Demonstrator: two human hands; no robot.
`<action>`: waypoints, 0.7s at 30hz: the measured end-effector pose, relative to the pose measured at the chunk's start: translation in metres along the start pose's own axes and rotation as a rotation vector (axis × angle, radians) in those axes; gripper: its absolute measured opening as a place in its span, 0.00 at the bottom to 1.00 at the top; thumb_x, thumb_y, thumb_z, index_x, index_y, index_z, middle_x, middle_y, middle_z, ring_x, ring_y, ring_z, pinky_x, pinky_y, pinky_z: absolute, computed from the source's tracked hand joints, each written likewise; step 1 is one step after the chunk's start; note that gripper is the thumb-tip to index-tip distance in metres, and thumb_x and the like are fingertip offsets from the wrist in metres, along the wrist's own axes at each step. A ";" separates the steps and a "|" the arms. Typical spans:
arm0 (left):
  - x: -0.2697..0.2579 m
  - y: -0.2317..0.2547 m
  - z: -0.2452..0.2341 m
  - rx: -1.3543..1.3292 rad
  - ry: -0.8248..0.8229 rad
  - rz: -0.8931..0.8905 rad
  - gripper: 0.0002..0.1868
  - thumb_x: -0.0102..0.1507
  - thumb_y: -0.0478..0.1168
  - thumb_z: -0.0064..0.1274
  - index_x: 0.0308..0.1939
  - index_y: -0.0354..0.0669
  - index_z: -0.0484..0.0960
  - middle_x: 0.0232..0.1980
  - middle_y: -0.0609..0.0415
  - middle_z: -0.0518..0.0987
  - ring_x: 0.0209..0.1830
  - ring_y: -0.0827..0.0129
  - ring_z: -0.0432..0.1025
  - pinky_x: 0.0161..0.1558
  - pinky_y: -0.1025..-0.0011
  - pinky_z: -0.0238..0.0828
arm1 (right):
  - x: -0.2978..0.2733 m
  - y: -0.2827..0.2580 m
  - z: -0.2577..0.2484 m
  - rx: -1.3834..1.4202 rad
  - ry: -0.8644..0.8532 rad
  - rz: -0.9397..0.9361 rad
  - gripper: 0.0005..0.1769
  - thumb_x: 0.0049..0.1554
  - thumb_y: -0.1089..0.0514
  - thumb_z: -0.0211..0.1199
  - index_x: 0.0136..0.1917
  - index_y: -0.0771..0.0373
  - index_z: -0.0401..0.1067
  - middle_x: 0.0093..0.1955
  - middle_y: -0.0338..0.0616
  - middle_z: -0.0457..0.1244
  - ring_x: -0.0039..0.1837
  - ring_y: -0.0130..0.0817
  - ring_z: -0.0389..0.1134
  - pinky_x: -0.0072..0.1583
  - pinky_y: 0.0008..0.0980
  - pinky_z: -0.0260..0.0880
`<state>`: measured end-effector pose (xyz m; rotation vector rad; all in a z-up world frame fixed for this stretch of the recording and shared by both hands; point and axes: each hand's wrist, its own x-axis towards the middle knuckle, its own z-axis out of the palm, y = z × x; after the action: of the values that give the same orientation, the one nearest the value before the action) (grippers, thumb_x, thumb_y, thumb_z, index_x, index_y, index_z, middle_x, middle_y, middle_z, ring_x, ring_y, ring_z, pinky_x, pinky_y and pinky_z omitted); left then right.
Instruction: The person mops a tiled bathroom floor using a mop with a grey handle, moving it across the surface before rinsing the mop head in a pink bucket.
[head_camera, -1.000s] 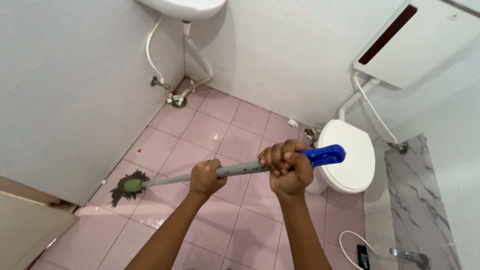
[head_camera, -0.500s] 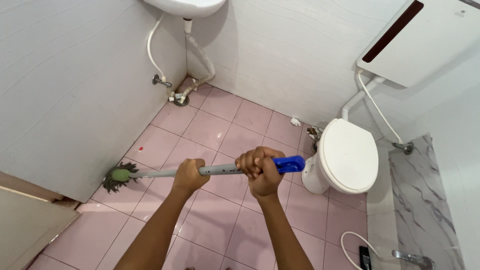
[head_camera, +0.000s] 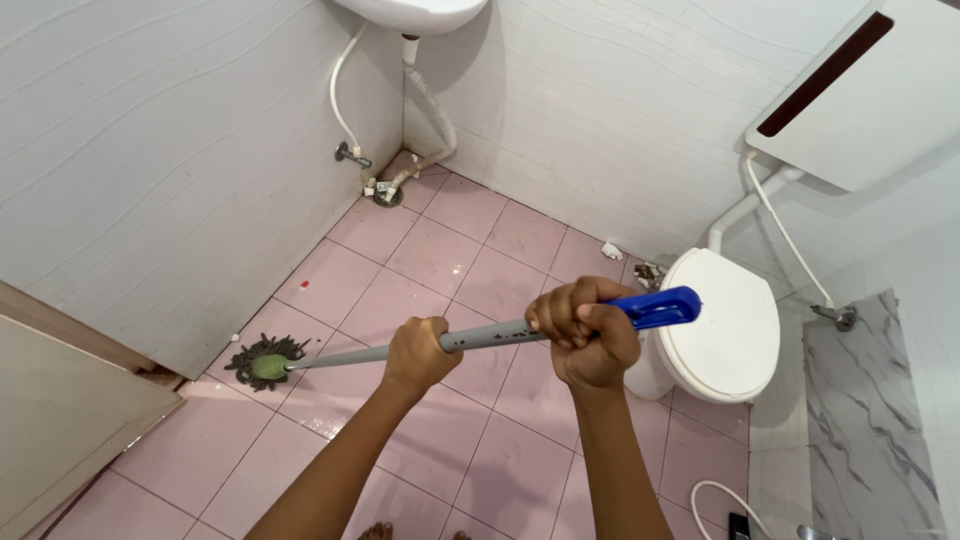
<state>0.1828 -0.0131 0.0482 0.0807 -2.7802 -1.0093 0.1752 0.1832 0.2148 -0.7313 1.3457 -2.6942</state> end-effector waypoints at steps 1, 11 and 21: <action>0.000 0.000 0.000 0.020 -0.078 -0.044 0.13 0.53 0.39 0.57 0.16 0.39 0.73 0.21 0.40 0.76 0.23 0.46 0.72 0.29 0.54 0.73 | -0.002 0.002 -0.003 0.019 -0.007 -0.025 0.14 0.51 0.59 0.48 0.26 0.53 0.51 0.21 0.35 0.45 0.26 0.27 0.43 0.39 0.37 0.60; 0.002 -0.042 0.005 0.054 -0.062 -0.067 0.09 0.51 0.36 0.56 0.17 0.39 0.75 0.21 0.41 0.77 0.23 0.45 0.72 0.29 0.53 0.71 | 0.003 0.049 -0.005 0.098 0.088 -0.025 0.14 0.50 0.59 0.48 0.25 0.55 0.51 0.21 0.36 0.45 0.26 0.28 0.44 0.39 0.37 0.60; 0.029 -0.083 0.005 0.098 0.000 0.188 0.07 0.48 0.39 0.58 0.17 0.44 0.77 0.16 0.47 0.75 0.16 0.52 0.71 0.22 0.58 0.70 | 0.014 0.063 0.008 0.116 0.199 -0.015 0.13 0.49 0.61 0.48 0.26 0.55 0.50 0.22 0.37 0.45 0.28 0.29 0.44 0.44 0.40 0.61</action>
<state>0.1523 -0.0771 -0.0046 -0.1645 -2.7728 -0.8278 0.1557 0.1345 0.1757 -0.4761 1.2093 -2.8930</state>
